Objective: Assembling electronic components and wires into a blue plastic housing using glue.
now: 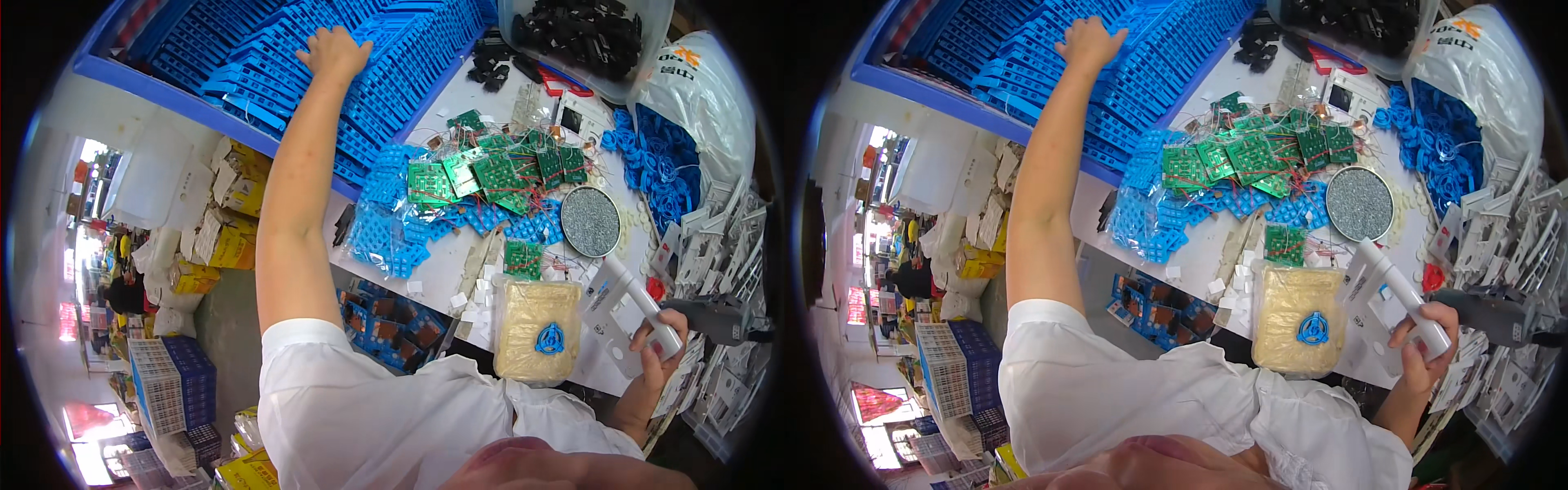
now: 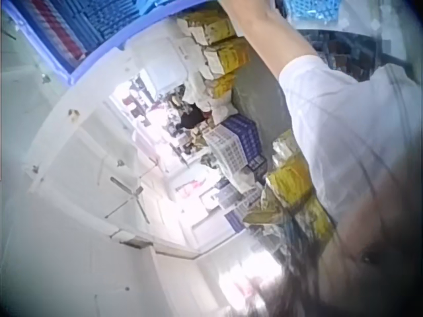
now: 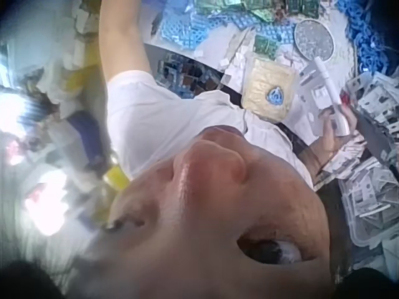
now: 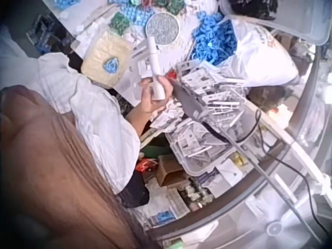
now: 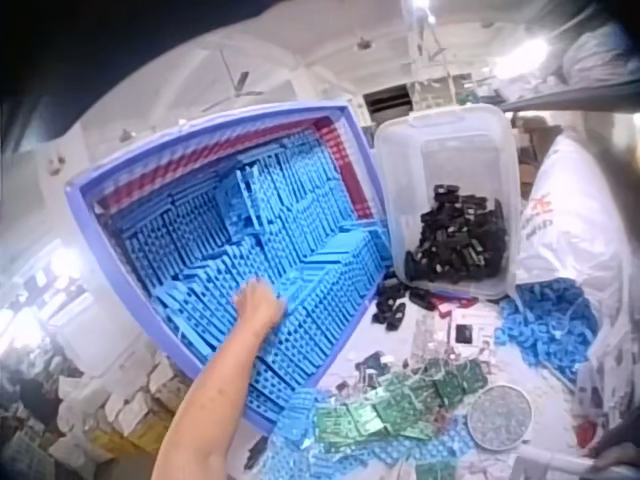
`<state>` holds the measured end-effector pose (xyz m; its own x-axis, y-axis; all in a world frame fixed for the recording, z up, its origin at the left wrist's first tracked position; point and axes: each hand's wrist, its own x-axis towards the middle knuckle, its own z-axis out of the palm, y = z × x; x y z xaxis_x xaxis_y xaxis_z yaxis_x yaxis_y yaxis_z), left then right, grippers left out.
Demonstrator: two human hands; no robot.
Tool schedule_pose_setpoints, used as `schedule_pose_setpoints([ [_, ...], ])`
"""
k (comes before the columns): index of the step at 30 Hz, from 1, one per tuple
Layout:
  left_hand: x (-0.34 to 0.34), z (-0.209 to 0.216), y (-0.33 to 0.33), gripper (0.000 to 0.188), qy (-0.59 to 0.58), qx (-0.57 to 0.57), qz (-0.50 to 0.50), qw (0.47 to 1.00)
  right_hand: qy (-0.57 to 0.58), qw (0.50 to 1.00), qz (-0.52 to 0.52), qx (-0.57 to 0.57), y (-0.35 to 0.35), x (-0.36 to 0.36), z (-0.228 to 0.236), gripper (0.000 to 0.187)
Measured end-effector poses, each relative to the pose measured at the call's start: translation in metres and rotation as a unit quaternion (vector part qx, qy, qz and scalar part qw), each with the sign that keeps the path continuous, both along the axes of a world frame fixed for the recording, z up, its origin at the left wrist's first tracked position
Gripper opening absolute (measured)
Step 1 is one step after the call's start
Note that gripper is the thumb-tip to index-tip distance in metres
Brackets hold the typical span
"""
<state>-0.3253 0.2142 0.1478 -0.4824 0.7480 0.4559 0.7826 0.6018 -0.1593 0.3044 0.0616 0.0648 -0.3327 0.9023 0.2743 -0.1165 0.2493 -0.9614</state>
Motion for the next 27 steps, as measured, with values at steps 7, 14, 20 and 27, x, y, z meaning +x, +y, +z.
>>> schedule_pose_setpoints([
  [7,-0.003,0.068,-0.038,0.076,0.033,0.038,0.084,0.995,-0.069,0.99,0.094,-0.085,0.031,-0.039,-0.014,0.049],
  [14,0.004,0.052,-0.082,0.096,-0.058,0.296,0.073,0.951,-0.309,0.945,0.066,0.09,0.056,-0.087,-0.024,0.053],
  [20,0.014,0.013,-0.092,0.1,-0.138,0.443,0.078,0.883,-0.366,0.864,0.082,0.335,0.056,-0.165,0.053,0.06],
  [27,-0.022,-0.002,-0.088,0.115,-0.149,0.487,0.074,0.857,-0.239,0.851,0.218,0.413,0.191,-0.438,0.103,0.072],
])
